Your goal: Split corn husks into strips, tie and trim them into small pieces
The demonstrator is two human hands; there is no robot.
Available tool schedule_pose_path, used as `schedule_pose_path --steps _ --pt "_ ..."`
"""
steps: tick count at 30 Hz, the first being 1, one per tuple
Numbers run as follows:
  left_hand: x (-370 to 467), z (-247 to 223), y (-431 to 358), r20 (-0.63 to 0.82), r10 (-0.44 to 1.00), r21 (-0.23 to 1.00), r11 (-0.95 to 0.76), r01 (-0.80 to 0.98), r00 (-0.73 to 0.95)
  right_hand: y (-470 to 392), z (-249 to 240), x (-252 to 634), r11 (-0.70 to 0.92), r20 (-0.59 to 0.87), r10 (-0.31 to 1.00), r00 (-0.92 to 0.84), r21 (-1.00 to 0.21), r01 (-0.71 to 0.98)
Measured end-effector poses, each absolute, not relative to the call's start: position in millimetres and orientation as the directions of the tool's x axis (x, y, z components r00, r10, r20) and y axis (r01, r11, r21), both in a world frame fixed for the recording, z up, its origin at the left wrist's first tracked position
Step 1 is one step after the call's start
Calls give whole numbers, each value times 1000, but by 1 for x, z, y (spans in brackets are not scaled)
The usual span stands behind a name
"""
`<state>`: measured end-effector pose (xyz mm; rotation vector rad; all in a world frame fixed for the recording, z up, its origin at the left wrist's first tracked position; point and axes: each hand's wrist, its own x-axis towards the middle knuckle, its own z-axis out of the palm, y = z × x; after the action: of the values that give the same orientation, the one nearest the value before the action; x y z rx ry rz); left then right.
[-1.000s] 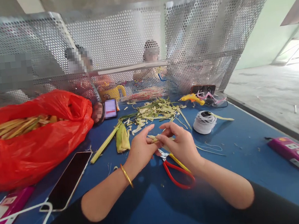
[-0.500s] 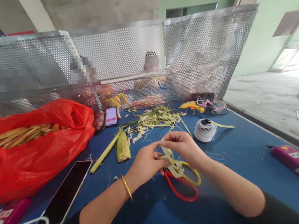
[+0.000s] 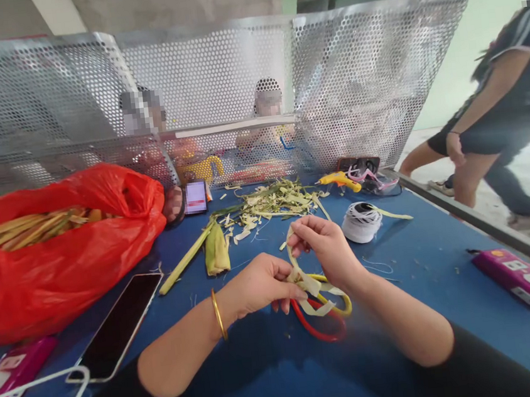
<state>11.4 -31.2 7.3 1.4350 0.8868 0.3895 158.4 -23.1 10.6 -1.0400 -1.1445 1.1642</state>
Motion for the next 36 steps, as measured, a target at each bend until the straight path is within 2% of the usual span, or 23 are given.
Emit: schedule_pose_path --steps 8,12,19,23,25,26,28,30,31,34,36 --pt "10 7 -34 -309 639 949 164 268 704 -22 6 157 202 185 974 134 -972 -122" --pt "10 9 -38 -333 586 941 161 296 738 -18 4 160 198 174 967 186 -973 -120" --pt "11 10 -39 -321 653 947 241 214 685 -13 3 164 193 165 968 188 -971 -141" --pt "10 11 -35 -311 744 941 330 81 591 0 2 180 61 53 996 72 -990 -123" --pt "9 12 -32 -291 798 935 353 -18 528 5 4 192 23 23 997 -80 -1000 1" --pt "8 13 -31 -281 820 931 359 -66 498 6 5 197 23 5 978 -210 -996 81" --pt "7 14 -28 -266 852 921 363 -143 451 5 8 203 49 -61 848 -526 -980 193" --pt "6 14 -27 -265 868 910 369 -188 421 0 11 203 79 -64 716 -695 -982 171" --pt "6 14 -26 -267 870 907 372 -196 414 -3 12 201 85 -17 715 -699 -990 111" --pt "6 13 -26 -271 867 907 375 -190 417 -8 12 194 145 167 811 -561 -986 -84" --pt "7 12 -27 -272 864 911 373 -176 424 -9 13 192 196 233 821 -522 -972 -127"
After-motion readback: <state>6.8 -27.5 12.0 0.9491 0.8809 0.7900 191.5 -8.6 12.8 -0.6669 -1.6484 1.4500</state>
